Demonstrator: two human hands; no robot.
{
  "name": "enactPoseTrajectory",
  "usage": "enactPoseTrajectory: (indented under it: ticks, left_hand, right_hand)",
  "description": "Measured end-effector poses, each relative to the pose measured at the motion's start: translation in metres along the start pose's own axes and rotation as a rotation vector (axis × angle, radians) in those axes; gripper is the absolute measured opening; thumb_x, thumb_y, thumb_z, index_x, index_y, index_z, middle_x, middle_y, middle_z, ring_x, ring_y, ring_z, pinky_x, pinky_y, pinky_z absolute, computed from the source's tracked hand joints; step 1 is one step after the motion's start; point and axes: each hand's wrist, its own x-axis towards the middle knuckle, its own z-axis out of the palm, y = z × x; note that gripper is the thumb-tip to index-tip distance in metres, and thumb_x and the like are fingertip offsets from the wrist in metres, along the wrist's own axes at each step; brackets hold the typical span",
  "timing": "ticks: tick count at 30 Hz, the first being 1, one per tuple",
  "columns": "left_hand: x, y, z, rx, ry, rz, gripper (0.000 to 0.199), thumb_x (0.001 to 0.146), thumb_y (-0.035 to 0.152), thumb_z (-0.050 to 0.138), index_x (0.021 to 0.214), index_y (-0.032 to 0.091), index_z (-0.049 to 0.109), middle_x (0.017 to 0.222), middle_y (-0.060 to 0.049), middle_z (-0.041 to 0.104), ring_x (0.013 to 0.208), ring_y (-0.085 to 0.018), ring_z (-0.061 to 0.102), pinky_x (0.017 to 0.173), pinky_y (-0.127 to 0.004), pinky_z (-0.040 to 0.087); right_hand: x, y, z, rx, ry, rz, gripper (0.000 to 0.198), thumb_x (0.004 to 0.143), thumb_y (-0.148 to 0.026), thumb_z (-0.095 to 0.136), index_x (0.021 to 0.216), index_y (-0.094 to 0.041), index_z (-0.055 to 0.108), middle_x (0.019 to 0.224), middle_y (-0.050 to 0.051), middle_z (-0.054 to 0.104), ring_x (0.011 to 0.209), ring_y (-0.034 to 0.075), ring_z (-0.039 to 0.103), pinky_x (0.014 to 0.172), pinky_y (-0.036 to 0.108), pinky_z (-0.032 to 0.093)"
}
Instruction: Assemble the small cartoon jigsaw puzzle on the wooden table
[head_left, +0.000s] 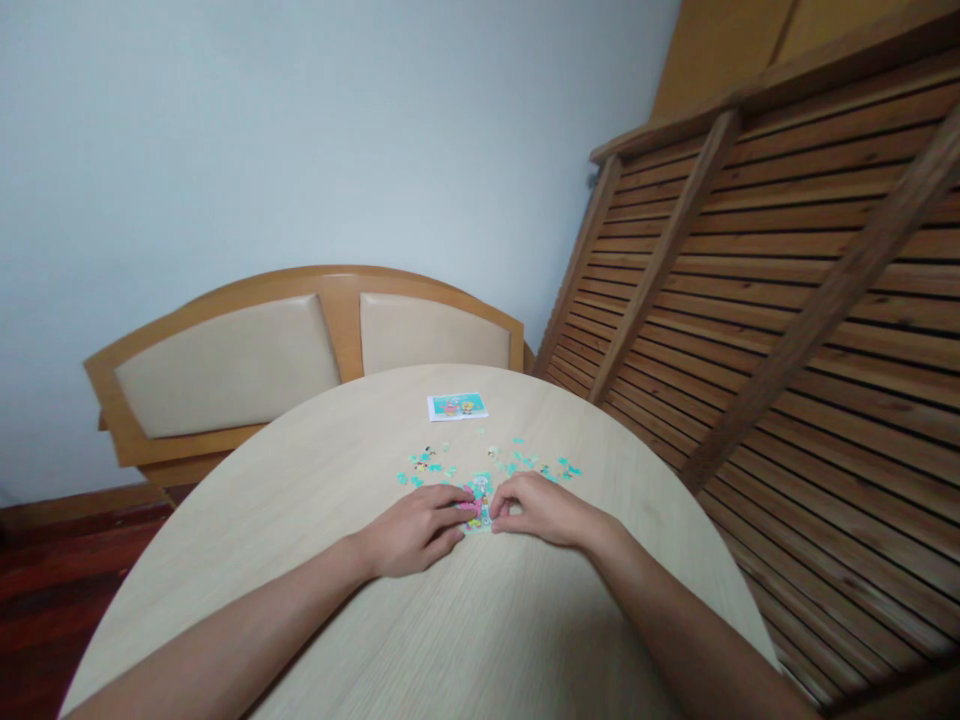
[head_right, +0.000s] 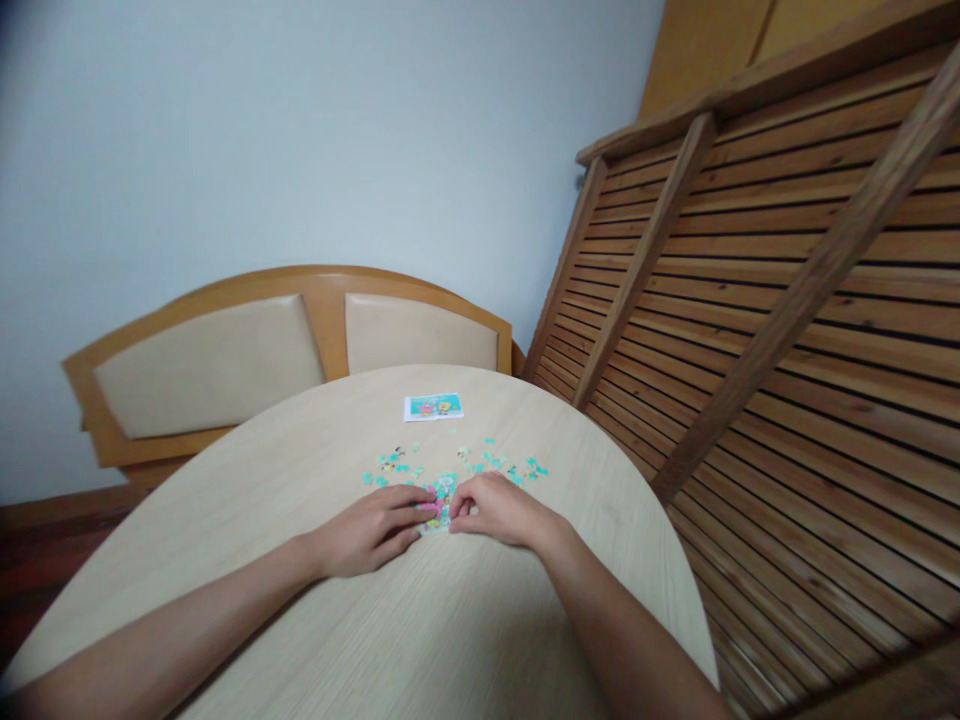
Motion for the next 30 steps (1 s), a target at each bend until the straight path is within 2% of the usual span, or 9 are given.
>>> enactPoseTrajectory:
  ticks: [5, 8, 14, 18, 25, 30]
  left_hand:
    - [0.0, 0.0, 0.0, 0.003, 0.009, -0.001, 0.04, 0.099, 0.025, 0.048, 0.138, 0.024, 0.055, 0.137, -0.011, 0.057, 0.124, -0.027, 0.056, 0.106, -0.043, 0.046]
    - [-0.001, -0.001, 0.002, 0.006, 0.019, 0.004, 0.039, 0.099, 0.026, 0.048, 0.137, 0.024, 0.056, 0.137, -0.011, 0.058, 0.123, -0.026, 0.057, 0.105, -0.042, 0.047]
    - [-0.004, -0.002, 0.002, 0.004, 0.006, 0.001, 0.037, 0.1, 0.026, 0.047, 0.136, 0.023, 0.057, 0.137, -0.011, 0.058, 0.124, -0.026, 0.057, 0.106, -0.042, 0.046]
    - [-0.004, -0.002, 0.001, -0.002, 0.015, 0.015, 0.037, 0.1, 0.025, 0.046, 0.135, 0.023, 0.057, 0.136, -0.011, 0.059, 0.124, -0.025, 0.057, 0.106, -0.042, 0.047]
    - [0.0, 0.001, 0.001, 0.01, 0.006, 0.003, 0.037, 0.1, 0.026, 0.046, 0.135, 0.022, 0.058, 0.135, -0.011, 0.059, 0.123, -0.025, 0.057, 0.106, -0.041, 0.047]
    - [0.002, 0.002, 0.002, 0.009, 0.001, 0.002, 0.037, 0.1, 0.025, 0.047, 0.134, 0.022, 0.058, 0.136, -0.011, 0.059, 0.124, -0.025, 0.056, 0.107, -0.042, 0.046]
  right_hand:
    - [-0.001, 0.0, -0.001, 0.0, 0.006, -0.001, 0.011, 0.083, -0.03, 0.07, 0.087, -0.022, 0.077, 0.083, 0.002, 0.077, 0.078, 0.019, 0.069, 0.07, 0.026, 0.046]
    - [-0.003, 0.008, -0.007, -0.012, 0.06, 0.027, 0.015, 0.087, -0.03, 0.065, 0.088, -0.021, 0.077, 0.086, 0.003, 0.076, 0.081, 0.019, 0.068, 0.073, 0.026, 0.046]
    - [-0.015, 0.049, -0.023, -0.159, 0.242, 0.15, 0.017, 0.089, -0.027, 0.06, 0.09, -0.018, 0.074, 0.088, 0.006, 0.073, 0.081, 0.019, 0.065, 0.073, 0.028, 0.046]
    - [-0.016, 0.068, -0.022, -0.263, 0.321, 0.173, 0.018, 0.09, -0.028, 0.059, 0.095, -0.018, 0.072, 0.098, 0.008, 0.073, 0.095, 0.023, 0.064, 0.086, 0.034, 0.046]
    - [0.002, 0.053, 0.002, -0.32, 0.354, 0.117, 0.033, 0.099, -0.037, 0.049, 0.123, -0.021, 0.065, 0.126, 0.01, 0.067, 0.118, 0.025, 0.056, 0.101, 0.043, 0.041]
    - [0.011, 0.046, 0.016, -0.312, 0.307, 0.066, 0.046, 0.102, -0.046, 0.041, 0.139, -0.023, 0.055, 0.143, 0.009, 0.057, 0.133, 0.026, 0.046, 0.111, 0.049, 0.034]
